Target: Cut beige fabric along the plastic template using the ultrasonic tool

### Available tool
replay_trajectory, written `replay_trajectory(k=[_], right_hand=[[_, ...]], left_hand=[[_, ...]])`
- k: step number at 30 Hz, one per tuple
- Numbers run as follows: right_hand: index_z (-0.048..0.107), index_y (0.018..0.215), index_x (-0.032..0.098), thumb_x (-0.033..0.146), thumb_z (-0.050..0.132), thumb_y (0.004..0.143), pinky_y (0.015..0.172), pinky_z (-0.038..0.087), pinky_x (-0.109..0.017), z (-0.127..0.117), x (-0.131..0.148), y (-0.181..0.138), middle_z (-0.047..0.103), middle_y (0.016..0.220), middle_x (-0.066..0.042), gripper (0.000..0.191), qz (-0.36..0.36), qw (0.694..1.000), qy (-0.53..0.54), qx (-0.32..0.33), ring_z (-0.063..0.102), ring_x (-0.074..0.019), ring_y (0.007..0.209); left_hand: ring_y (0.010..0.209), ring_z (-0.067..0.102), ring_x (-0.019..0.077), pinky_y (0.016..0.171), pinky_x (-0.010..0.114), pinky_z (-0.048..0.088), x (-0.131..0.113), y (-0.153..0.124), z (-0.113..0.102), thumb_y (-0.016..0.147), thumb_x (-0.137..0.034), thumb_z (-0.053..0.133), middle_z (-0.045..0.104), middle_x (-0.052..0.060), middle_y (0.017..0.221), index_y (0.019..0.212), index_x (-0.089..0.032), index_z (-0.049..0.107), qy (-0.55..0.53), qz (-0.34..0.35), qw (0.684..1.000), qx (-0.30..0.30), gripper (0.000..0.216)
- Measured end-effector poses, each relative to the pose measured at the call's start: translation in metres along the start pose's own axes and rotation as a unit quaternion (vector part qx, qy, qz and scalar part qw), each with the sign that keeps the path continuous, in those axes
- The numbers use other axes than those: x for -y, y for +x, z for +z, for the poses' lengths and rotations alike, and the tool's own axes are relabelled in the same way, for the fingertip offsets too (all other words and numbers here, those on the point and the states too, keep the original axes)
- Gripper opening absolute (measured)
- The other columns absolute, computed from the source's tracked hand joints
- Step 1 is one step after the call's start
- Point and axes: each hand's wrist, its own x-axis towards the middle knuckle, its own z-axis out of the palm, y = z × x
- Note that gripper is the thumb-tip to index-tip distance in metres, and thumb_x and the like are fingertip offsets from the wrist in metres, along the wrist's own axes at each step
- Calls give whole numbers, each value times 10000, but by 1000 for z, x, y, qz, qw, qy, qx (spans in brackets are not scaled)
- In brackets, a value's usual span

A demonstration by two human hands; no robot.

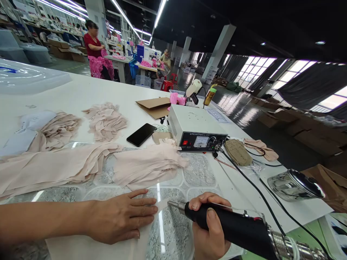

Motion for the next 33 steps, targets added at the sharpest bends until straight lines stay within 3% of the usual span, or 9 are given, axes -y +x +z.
replay_trajectory(k=[28, 33], right_hand=[[570, 785, 204, 222, 572, 718, 485, 479, -298, -4, 0, 0, 526, 707, 15, 69, 11, 1000, 2, 1, 527, -121, 528], [577, 780, 202, 248, 586, 721, 486, 470, -299, -3, 0, 2, 521, 713, 14, 76, 10, 1000, -5, 5, 523, -120, 529]], left_hand=[[1285, 547, 255, 1156, 360, 378, 3, -2, 9, 1029, -162, 362, 650, 191, 1269, 1183, -20, 637, -41, 73, 996, -3, 346], [1231, 590, 259, 1094, 378, 451, 3, -1, 8, 1002, -136, 387, 665, 202, 1236, 1170, -32, 635, -51, 78, 996, -16, 317]])
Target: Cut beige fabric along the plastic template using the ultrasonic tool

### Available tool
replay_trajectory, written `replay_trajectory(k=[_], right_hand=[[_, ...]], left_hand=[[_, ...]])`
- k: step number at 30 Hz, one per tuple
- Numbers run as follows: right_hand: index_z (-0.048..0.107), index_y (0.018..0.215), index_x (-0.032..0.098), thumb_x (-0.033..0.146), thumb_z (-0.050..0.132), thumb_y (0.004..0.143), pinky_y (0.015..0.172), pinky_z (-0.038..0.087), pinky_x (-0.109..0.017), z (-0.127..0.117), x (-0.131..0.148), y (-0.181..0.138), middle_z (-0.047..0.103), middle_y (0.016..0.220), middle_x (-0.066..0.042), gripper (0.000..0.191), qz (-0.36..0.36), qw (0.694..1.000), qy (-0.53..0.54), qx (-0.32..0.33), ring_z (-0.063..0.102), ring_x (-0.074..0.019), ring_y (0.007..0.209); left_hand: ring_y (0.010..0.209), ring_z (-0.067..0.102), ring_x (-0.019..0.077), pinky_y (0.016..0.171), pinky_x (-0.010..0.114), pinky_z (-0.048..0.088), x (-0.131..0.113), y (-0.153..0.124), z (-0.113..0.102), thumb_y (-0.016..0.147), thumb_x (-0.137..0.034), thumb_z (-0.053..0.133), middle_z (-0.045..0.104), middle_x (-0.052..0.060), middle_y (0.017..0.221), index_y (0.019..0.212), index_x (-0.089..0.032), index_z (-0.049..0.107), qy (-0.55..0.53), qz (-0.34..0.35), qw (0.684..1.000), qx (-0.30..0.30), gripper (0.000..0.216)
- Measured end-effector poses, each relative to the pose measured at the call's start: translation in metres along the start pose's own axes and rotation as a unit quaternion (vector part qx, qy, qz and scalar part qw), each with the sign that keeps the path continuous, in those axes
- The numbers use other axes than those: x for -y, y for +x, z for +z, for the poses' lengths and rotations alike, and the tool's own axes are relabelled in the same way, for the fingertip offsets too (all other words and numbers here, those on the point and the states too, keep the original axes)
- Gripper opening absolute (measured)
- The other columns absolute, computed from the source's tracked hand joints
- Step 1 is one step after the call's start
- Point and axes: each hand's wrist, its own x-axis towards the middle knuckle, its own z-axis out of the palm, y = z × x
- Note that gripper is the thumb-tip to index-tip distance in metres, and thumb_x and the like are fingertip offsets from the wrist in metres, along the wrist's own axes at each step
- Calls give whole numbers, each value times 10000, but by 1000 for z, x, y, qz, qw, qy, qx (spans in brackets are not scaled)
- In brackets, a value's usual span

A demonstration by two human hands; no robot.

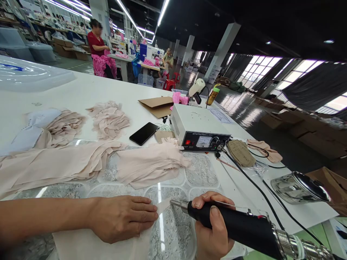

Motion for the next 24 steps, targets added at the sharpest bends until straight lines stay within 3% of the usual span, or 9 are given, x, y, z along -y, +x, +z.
replay_trajectory(k=[11, 19, 24], right_hand=[[582, 774, 215, 265, 598, 729, 471, 455, -294, 12, 10, -11, 504, 691, 21, 69, 4, 1000, 9, 18, 498, -115, 506], [563, 781, 207, 226, 568, 714, 492, 469, -306, 4, 7, -9, 510, 698, 14, 69, -28, 1000, -13, -2, 512, -126, 535], [577, 787, 204, 217, 563, 703, 493, 479, -319, 0, 5, -8, 528, 711, 10, 86, -22, 1000, -11, -10, 521, -129, 530]], left_hand=[[1217, 593, 266, 1068, 380, 457, -1, 2, -2, 994, -115, 390, 663, 201, 1235, 1147, -40, 636, 17, 2, 1000, 0, 299], [1192, 594, 254, 1038, 364, 461, 1, 4, -3, 994, -116, 375, 667, 196, 1220, 1099, -38, 646, 30, 13, 999, 1, 301], [1123, 625, 236, 1032, 338, 452, 1, 10, -8, 1011, -158, 400, 679, 161, 1192, 1070, -55, 652, -5, -17, 1000, 20, 279]])
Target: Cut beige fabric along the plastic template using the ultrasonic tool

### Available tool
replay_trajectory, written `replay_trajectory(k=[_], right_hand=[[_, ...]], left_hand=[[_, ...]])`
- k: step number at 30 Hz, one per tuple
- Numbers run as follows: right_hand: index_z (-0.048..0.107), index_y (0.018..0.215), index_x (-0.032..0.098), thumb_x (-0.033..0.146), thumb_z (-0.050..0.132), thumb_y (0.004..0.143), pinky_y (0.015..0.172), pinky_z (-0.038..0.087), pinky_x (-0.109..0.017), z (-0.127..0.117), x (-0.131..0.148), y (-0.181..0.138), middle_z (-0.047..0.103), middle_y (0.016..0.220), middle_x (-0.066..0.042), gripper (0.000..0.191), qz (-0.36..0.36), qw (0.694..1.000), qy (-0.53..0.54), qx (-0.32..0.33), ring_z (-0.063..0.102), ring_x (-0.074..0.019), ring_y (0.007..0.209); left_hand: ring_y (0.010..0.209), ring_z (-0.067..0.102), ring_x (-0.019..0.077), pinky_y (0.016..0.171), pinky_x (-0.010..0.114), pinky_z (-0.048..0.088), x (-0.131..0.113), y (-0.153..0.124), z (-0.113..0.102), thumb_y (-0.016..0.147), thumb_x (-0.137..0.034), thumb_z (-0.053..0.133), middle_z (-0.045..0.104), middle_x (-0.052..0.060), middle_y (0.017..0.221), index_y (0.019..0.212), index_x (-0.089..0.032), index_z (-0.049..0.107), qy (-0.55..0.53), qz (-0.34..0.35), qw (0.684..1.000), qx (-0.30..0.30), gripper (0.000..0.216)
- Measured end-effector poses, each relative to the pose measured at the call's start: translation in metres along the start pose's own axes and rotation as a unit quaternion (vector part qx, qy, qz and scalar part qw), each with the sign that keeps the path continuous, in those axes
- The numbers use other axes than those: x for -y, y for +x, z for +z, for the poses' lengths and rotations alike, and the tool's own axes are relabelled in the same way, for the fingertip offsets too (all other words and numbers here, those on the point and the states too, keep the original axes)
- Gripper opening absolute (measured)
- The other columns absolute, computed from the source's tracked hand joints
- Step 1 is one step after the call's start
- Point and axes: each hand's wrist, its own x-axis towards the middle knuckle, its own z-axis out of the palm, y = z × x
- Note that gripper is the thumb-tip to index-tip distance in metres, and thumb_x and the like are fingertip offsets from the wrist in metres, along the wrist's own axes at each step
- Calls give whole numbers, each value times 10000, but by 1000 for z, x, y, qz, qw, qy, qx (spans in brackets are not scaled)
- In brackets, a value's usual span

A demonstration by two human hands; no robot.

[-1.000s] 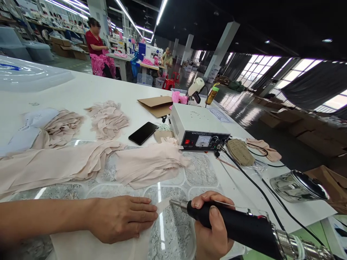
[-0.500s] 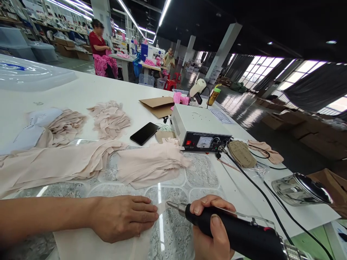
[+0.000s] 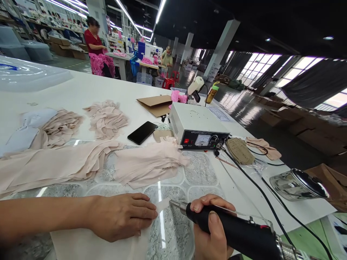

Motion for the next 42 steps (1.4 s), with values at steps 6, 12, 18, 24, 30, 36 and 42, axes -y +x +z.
replay_trajectory(k=[6, 12, 18, 24, 30, 36, 42], right_hand=[[564, 797, 208, 252, 574, 733, 500, 478, -309, -4, -3, 1, 514, 718, 16, 78, 2, 1000, 6, 9, 526, -123, 531], [594, 773, 197, 244, 590, 712, 493, 484, -293, -1, 0, 2, 539, 700, 14, 77, 3, 1000, 8, -2, 535, -116, 515], [597, 780, 199, 273, 597, 730, 486, 486, -296, 1, -1, 2, 542, 702, 10, 89, -6, 1000, 0, 8, 536, -117, 511], [583, 785, 206, 258, 587, 721, 484, 487, -316, -3, -2, 2, 532, 706, 12, 82, 11, 1000, 1, -10, 531, -128, 518], [579, 767, 206, 231, 579, 699, 488, 482, -320, 0, 0, 2, 531, 701, 8, 72, 17, 1000, 2, -22, 525, -133, 530], [577, 766, 206, 247, 590, 711, 477, 474, -298, 2, 2, -1, 524, 691, 13, 70, 12, 1000, 8, -7, 517, -123, 522], [605, 774, 212, 250, 623, 730, 460, 475, -282, 9, 3, -7, 544, 680, 16, 61, 28, 998, 26, 42, 523, -114, 496]], left_hand=[[945, 644, 216, 893, 313, 494, -5, 9, 0, 984, -100, 413, 657, 145, 1240, 1179, -54, 618, 52, -56, 997, -3, 286], [1102, 600, 249, 982, 386, 445, -7, 11, 10, 988, -92, 406, 645, 176, 1265, 1226, -47, 587, 87, -69, 993, -25, 302], [1140, 598, 232, 1045, 411, 404, -9, 8, 13, 1024, -105, 364, 670, 173, 1224, 1212, -79, 592, 78, -71, 994, -35, 297], [1104, 604, 231, 1020, 390, 411, -10, 6, 12, 998, -108, 446, 675, 161, 1202, 1156, -71, 612, 84, -73, 993, -40, 232], [1078, 604, 225, 989, 373, 415, -13, 5, 10, 1006, -111, 420, 676, 163, 1184, 1155, -68, 604, 83, -70, 993, -40, 241], [1055, 614, 224, 932, 361, 423, -13, 4, 11, 1014, -132, 427, 673, 146, 1209, 1135, -68, 615, 98, -71, 992, -40, 232], [1037, 614, 237, 906, 389, 420, -13, 5, 8, 1020, -124, 366, 661, 154, 1238, 1139, -55, 618, 110, -59, 992, -35, 287]])
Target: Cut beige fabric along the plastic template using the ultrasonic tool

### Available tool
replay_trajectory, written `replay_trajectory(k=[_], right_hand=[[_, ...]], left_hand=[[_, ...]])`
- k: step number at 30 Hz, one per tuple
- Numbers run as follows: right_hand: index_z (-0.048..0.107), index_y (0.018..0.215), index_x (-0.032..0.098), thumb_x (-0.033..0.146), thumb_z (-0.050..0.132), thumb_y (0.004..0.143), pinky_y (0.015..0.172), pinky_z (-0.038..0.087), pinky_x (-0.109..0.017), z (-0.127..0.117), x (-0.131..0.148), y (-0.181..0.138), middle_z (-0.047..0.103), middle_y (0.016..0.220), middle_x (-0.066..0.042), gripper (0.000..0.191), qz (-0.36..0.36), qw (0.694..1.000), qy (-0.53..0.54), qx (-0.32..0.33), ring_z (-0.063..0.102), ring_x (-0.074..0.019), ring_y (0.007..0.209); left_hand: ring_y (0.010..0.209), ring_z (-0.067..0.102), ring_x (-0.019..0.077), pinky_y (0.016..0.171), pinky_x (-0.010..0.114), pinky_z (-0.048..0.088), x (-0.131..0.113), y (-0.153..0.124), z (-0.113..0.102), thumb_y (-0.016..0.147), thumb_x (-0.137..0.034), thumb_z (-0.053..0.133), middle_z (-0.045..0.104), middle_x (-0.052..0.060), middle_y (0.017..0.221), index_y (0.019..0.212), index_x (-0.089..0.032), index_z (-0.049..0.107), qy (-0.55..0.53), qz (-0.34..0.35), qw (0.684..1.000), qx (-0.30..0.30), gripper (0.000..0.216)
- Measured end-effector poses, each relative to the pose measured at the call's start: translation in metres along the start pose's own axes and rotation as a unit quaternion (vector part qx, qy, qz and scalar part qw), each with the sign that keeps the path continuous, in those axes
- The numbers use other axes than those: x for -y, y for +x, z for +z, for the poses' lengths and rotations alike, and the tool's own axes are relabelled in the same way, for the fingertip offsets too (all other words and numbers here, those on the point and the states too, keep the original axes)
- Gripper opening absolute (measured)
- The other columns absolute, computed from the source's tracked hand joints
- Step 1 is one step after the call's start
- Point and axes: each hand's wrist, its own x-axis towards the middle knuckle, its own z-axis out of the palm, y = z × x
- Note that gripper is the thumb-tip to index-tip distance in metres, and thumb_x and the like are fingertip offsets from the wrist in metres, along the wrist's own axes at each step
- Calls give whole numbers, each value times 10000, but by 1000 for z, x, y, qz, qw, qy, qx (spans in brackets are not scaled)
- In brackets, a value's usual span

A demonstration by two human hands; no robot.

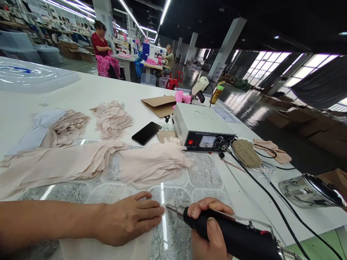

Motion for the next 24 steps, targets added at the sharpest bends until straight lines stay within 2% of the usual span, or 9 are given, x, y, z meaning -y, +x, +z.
replay_trajectory(k=[9, 15, 18, 24], right_hand=[[590, 759, 208, 258, 627, 708, 461, 472, -277, 4, -2, 1, 533, 679, 20, 80, 8, 1000, -4, -26, 517, -112, 497], [555, 749, 206, 245, 584, 668, 481, 474, -280, -5, 5, 4, 506, 679, 25, 95, -2, 996, -8, -85, 507, -112, 517], [543, 768, 210, 233, 564, 673, 494, 465, -282, -8, 4, 4, 498, 696, 22, 100, -4, 996, -14, -90, 507, -115, 530], [547, 782, 214, 224, 541, 682, 498, 450, -288, -7, 2, 3, 485, 705, 22, 100, -14, 995, -17, -93, 502, -120, 535]], left_hand=[[1032, 603, 237, 914, 384, 439, 0, -1, 1, 1003, -113, 393, 652, 169, 1245, 1151, -52, 620, 15, 6, 1000, 3, 278], [1029, 608, 235, 925, 377, 450, 0, 0, 0, 1002, -116, 410, 671, 170, 1195, 1145, -56, 621, 5, 0, 1000, 1, 262], [1063, 608, 238, 930, 376, 459, 1, 1, -1, 993, -114, 430, 659, 174, 1226, 1154, -46, 616, -2, 6, 1000, 9, 255], [1226, 557, 236, 1084, 408, 389, 4, -1, 1, 1018, -137, 411, 651, 158, 1272, 1179, -69, 617, 9, 12, 1000, 6, 270]])
